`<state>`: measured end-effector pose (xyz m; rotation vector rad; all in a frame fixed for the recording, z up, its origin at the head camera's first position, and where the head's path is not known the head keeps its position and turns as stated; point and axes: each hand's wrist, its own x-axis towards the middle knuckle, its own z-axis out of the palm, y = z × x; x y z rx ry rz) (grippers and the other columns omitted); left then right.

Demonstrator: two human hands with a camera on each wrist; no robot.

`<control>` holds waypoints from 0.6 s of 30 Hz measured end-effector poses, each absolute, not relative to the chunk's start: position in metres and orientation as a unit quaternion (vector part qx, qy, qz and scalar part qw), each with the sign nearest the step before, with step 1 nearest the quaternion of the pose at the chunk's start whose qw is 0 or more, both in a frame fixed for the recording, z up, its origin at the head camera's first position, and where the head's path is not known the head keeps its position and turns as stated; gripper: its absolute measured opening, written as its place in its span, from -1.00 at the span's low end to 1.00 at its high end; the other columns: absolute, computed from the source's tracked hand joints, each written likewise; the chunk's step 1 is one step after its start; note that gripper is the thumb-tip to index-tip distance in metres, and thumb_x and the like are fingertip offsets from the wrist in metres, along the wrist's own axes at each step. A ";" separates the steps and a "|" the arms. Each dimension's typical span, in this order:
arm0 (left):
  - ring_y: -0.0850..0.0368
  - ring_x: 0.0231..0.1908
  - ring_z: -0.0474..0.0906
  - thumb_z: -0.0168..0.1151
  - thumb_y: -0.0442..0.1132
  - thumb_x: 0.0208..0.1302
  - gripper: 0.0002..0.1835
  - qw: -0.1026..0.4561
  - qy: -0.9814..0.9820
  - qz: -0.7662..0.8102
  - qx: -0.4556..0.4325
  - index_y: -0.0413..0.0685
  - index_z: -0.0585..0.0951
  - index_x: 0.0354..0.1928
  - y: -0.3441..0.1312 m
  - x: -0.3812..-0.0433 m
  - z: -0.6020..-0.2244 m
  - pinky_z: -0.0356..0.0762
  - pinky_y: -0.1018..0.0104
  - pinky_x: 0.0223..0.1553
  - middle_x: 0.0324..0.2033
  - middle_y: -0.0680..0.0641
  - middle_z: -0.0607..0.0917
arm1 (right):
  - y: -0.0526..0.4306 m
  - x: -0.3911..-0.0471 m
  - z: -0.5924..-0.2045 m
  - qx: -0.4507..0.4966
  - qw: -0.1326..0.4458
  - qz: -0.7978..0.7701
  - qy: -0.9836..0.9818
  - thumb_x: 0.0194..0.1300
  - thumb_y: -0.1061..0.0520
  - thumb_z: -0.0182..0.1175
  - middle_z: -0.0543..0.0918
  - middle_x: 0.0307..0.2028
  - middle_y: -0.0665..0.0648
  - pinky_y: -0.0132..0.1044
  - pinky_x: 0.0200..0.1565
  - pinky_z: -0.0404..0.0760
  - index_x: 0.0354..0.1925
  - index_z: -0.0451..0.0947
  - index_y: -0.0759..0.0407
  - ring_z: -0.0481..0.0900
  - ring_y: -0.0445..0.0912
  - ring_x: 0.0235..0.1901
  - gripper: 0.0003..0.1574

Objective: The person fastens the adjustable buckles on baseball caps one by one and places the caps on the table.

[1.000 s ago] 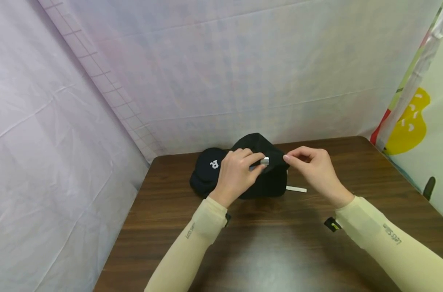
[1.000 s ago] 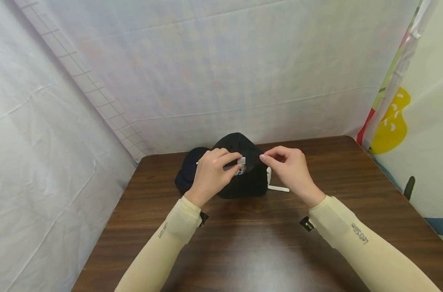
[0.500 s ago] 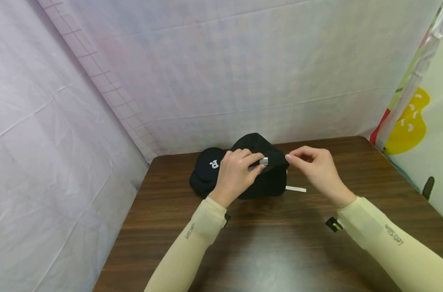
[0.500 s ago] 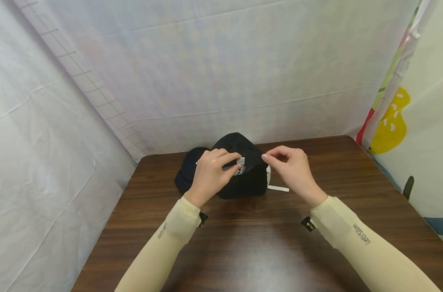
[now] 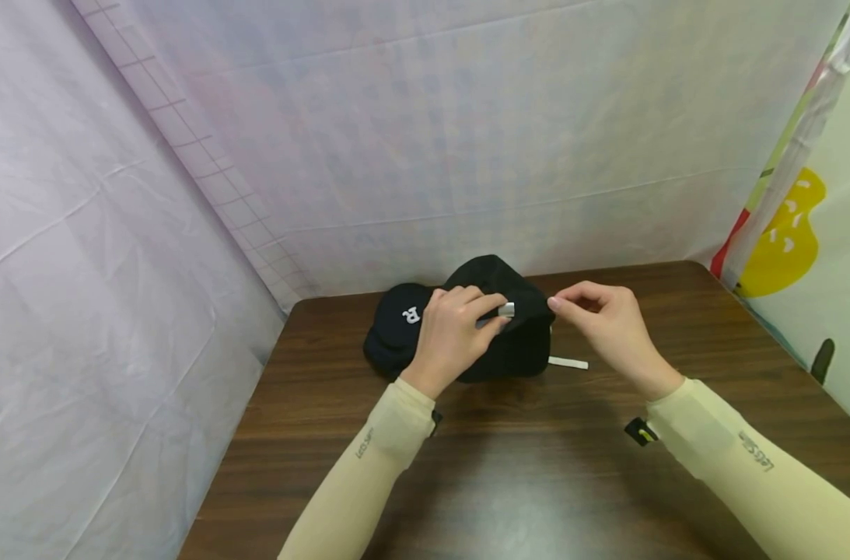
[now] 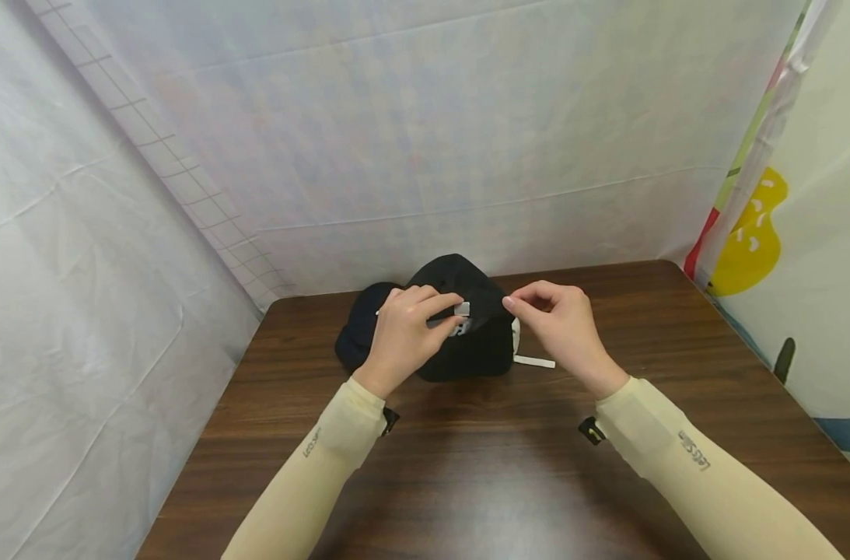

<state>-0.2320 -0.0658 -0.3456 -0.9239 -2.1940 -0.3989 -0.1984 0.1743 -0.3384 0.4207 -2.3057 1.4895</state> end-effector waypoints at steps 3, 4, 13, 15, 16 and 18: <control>0.25 -0.35 0.53 0.50 -0.03 0.20 -0.74 0.356 -0.850 -0.154 -0.356 0.15 0.78 -0.08 -0.066 -0.232 -0.346 0.42 0.26 -0.20 -0.35 0.14 0.69 | 0.175 -0.201 -0.341 0.146 0.179 0.528 -0.817 0.36 0.07 0.35 0.74 -0.30 0.11 -0.36 -0.38 0.49 -0.24 0.74 0.19 0.58 0.01 -0.36 -0.80; 0.25 -0.35 0.53 0.50 -0.03 0.20 -0.74 0.356 -0.850 -0.155 -0.356 0.15 0.78 -0.08 -0.066 -0.232 -0.346 0.43 0.26 -0.19 -0.35 0.15 0.69 | 0.175 -0.202 -0.342 0.145 0.179 0.528 -0.817 0.37 0.06 0.35 0.74 -0.29 0.11 -0.36 -0.38 0.49 -0.24 0.74 0.19 0.58 0.02 -0.36 -0.80; 0.25 -0.35 0.52 0.50 -0.02 0.20 -0.73 0.352 -0.851 -0.158 -0.356 0.15 0.78 -0.07 -0.067 -0.233 -0.347 0.41 0.26 -0.19 -0.35 0.14 0.69 | 0.176 -0.201 -0.342 0.151 0.176 0.531 -0.815 0.37 0.08 0.34 0.74 -0.29 0.13 -0.35 -0.39 0.50 -0.22 0.74 0.24 0.59 0.06 -0.36 -0.78; 0.25 -0.36 0.52 0.49 -0.02 0.21 -0.73 0.352 -0.851 -0.158 -0.356 0.15 0.78 -0.07 -0.067 -0.233 -0.348 0.40 0.26 -0.19 -0.36 0.15 0.68 | 0.175 -0.201 -0.341 0.150 0.174 0.532 -0.815 0.37 0.07 0.34 0.74 -0.29 0.13 -0.35 -0.38 0.50 -0.22 0.73 0.25 0.59 0.05 -0.35 -0.77; 0.25 -0.36 0.52 0.49 -0.02 0.21 -0.73 0.352 -0.851 -0.158 -0.356 0.15 0.78 -0.07 -0.067 -0.234 -0.348 0.40 0.26 -0.19 -0.36 0.15 0.68 | 0.175 -0.200 -0.341 0.149 0.173 0.531 -0.816 0.38 0.07 0.34 0.74 -0.29 0.13 -0.35 -0.37 0.51 -0.22 0.73 0.24 0.59 0.05 -0.35 -0.77; 0.25 -0.36 0.51 0.49 -0.02 0.21 -0.74 0.352 -0.851 -0.158 -0.356 0.16 0.78 -0.07 -0.068 -0.234 -0.349 0.39 0.26 -0.19 -0.36 0.15 0.68 | 0.175 -0.200 -0.341 0.147 0.170 0.531 -0.817 0.38 0.07 0.33 0.74 -0.28 0.13 -0.35 -0.37 0.51 -0.21 0.73 0.24 0.58 0.05 -0.34 -0.77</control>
